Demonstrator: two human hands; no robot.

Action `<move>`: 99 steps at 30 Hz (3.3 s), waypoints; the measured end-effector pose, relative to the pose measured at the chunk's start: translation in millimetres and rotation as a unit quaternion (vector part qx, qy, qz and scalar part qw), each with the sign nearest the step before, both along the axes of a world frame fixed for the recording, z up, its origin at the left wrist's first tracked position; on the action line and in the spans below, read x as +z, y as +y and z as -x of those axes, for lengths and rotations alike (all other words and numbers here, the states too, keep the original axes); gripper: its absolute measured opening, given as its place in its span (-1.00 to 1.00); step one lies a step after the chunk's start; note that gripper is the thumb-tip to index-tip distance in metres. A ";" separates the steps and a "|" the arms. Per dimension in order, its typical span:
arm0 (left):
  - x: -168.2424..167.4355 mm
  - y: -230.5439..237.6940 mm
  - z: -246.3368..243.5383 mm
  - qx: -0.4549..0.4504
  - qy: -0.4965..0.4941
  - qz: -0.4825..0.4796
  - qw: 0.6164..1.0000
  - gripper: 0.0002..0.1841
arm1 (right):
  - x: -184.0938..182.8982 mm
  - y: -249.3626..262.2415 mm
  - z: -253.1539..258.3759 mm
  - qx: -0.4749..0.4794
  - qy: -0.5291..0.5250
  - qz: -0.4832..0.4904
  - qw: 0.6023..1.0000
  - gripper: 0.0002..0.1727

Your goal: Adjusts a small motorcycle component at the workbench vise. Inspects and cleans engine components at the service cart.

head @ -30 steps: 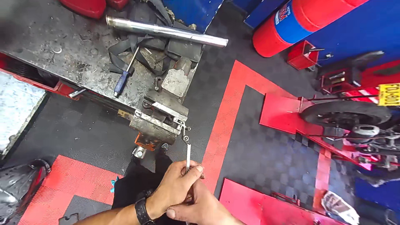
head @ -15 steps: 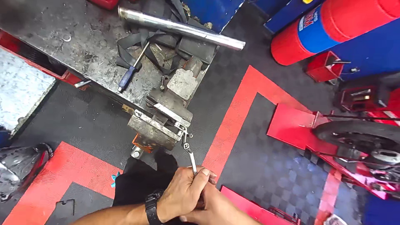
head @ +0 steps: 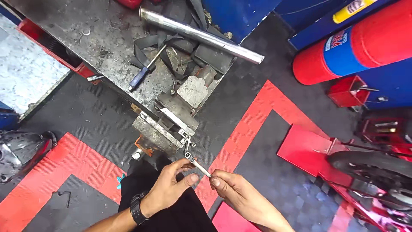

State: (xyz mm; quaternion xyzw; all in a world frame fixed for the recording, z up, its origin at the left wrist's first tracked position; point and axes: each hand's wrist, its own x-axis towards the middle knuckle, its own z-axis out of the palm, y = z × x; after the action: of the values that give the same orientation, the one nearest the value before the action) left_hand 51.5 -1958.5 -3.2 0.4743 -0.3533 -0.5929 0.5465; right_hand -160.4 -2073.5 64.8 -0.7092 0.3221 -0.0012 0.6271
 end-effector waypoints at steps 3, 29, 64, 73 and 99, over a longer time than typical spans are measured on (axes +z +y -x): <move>-3.2 3.1 -5.1 0.012 -0.013 0.005 1.000 -0.55 | 12.9 -14.2 2.2 0.047 0.045 0.065 0.996 -0.57; -12.8 8.3 -41.9 -0.105 -0.017 -0.011 0.994 -0.57 | 11.0 88.1 -58.3 -0.347 -0.104 -0.263 0.894 -0.58; -1.6 -13.7 -18.4 -0.101 0.152 -0.032 0.983 -0.27 | 16.4 -19.4 -16.4 0.089 0.185 0.156 0.966 -0.81; 10.1 -2.8 -0.2 -0.060 0.012 0.035 0.998 -0.39 | 65.0 -162.3 -58.5 0.380 0.119 0.343 0.851 -0.37; 42.5 56.3 -122.1 0.267 -0.048 0.102 0.957 -0.59 | 44.9 -24.9 -110.8 0.081 0.183 0.477 0.856 -0.77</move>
State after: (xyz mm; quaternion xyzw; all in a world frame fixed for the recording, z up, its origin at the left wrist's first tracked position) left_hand 173.6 -1902.2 39.3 0.5210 -0.2978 -0.3631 0.7128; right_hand -49.6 -2098.3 109.7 -0.9325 0.3321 0.0256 0.1398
